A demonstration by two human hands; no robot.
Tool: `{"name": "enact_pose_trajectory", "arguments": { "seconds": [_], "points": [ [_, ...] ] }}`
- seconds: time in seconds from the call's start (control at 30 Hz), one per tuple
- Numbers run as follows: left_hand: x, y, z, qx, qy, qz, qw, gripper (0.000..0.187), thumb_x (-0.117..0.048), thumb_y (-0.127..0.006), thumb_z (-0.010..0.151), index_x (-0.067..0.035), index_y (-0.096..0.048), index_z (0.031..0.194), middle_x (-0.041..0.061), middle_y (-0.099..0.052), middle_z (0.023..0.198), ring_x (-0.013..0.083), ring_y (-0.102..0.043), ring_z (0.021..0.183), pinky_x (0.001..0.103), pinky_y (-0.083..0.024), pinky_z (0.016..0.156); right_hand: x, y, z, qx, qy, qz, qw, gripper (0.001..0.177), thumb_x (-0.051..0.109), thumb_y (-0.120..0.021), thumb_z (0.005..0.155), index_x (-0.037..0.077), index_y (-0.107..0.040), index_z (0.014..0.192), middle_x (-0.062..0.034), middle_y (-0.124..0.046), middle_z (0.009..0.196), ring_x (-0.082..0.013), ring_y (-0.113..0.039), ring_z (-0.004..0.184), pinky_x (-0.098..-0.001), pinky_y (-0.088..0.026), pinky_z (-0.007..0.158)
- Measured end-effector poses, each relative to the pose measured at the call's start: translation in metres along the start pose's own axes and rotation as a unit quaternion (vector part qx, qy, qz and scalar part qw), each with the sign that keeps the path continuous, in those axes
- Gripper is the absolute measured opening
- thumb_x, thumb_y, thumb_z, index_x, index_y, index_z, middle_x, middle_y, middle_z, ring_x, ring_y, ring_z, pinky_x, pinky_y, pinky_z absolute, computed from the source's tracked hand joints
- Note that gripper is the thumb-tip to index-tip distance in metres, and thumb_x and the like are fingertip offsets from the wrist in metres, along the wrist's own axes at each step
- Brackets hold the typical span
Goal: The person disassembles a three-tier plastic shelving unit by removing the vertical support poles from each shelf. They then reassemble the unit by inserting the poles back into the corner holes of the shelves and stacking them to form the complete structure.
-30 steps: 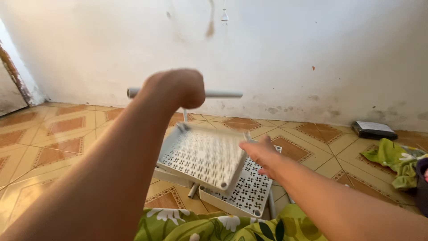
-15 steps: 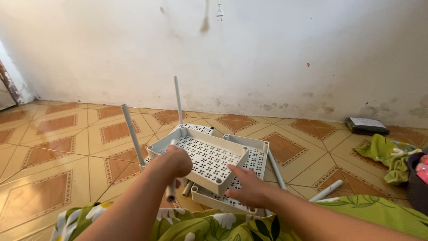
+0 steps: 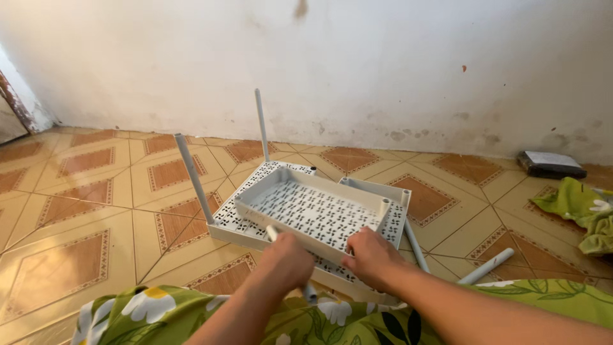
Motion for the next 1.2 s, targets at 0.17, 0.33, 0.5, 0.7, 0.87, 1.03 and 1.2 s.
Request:
{"name": "enact_pose_trajectory", "arguments": {
  "seconds": [0.17, 0.33, 0.5, 0.7, 0.87, 1.03, 1.2],
  "points": [
    [-0.013, -0.022, 0.014, -0.058, -0.107, 0.015, 0.992, 0.039, -0.019, -0.06, 0.094, 0.008, -0.054, 0.12, 0.03, -0.066, 0.115, 0.042, -0.066, 0.109, 0.047, -0.055, 0.097, -0.017, -0.003, 0.005, -0.073, -0.034, 0.006, 0.997, 0.028, 0.036, -0.074, 0.085, 0.01, -0.078, 0.094, -0.0152, -0.073, 0.103, -0.0321, -0.07, 0.1, -0.0425, -0.056, 0.09],
    [-0.014, -0.042, 0.055, -0.026, -0.063, 0.027, 0.997, 0.044, -0.022, -0.061, 0.095, 0.005, -0.052, 0.128, 0.032, -0.057, 0.126, 0.0429, -0.063, 0.113, 0.047, -0.053, 0.1, -0.036, 0.01, 0.014, -0.082, -0.127, -0.02, 0.988, 0.027, 0.037, -0.075, 0.083, 0.016, -0.078, 0.099, -0.0102, -0.074, 0.105, -0.031, -0.07, 0.1, -0.0451, -0.056, 0.087],
    [0.003, -0.052, 0.093, 0.005, -0.079, 0.012, 0.997, 0.043, -0.018, -0.062, 0.088, 0.006, -0.06, 0.124, 0.026, -0.063, 0.128, 0.0359, -0.065, 0.115, 0.043, -0.056, 0.099, -0.047, 0.015, 0.023, -0.111, -0.149, -0.002, 0.983, 0.026, 0.04, -0.074, 0.084, 0.02, -0.078, 0.1, -0.0099, -0.075, 0.103, -0.0328, -0.071, 0.098, -0.0462, -0.056, 0.085],
    [0.027, -0.057, 0.123, 0.069, -0.001, -0.016, 0.998, 0.044, -0.027, -0.064, 0.09, -0.004, -0.066, 0.127, 0.022, -0.071, 0.125, 0.0324, -0.071, 0.113, 0.041, -0.055, 0.1, -0.061, -0.006, 0.033, -0.134, -0.106, -0.048, 0.984, 0.032, 0.046, -0.074, 0.084, 0.016, -0.077, 0.096, -0.0098, -0.069, 0.106, -0.0341, -0.069, 0.095, -0.0471, -0.055, 0.082],
    [0.058, 0.039, 0.143, -0.4, 0.182, 0.003, 0.898, 0.097, -0.04, -0.082, 0.085, 0.018, -0.025, 0.14, 0.037, -0.038, 0.131, 0.0387, -0.05, 0.115, 0.045, -0.05, 0.096, -0.06, -0.023, 0.034, -0.131, -0.094, -0.043, 0.986, 0.032, 0.045, -0.074, 0.082, 0.014, -0.076, 0.088, -0.0101, -0.069, 0.102, -0.0338, -0.068, 0.094, -0.0467, -0.055, 0.08],
    [0.083, 0.122, 0.158, -0.422, 0.231, -0.259, 0.838, 0.104, 0.001, -0.078, 0.074, -0.011, -0.017, 0.157, 0.017, -0.039, 0.141, 0.0283, -0.055, 0.111, 0.042, -0.055, 0.092, -0.046, -0.013, 0.032, 0.046, -0.155, -0.029, 0.986, 0.038, 0.051, -0.066, 0.091, 0.015, -0.077, 0.093, -0.0115, -0.076, 0.093, -0.0318, -0.072, 0.093, -0.0438, -0.057, 0.084],
    [0.092, 0.146, 0.172, -0.385, 0.112, -0.29, 0.869, 0.074, -0.001, -0.068, 0.085, -0.015, -0.037, 0.15, 0.016, -0.055, 0.133, 0.0331, -0.056, 0.124, 0.045, -0.049, 0.103, -0.034, -0.002, 0.036, 0.092, -0.168, 0.016, 0.981, 0.043, 0.054, -0.071, 0.085, 0.013, -0.079, 0.095, -0.0108, -0.078, 0.094, -0.0299, -0.073, 0.092, -0.0407, -0.057, 0.085]
  ]
}}
Point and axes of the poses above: each hand's wrist, its own z-axis towards the middle knuckle, its own y-axis out of the back of the hand, x = y × z, the point moved 2 cm from there along z, towards the middle knuckle
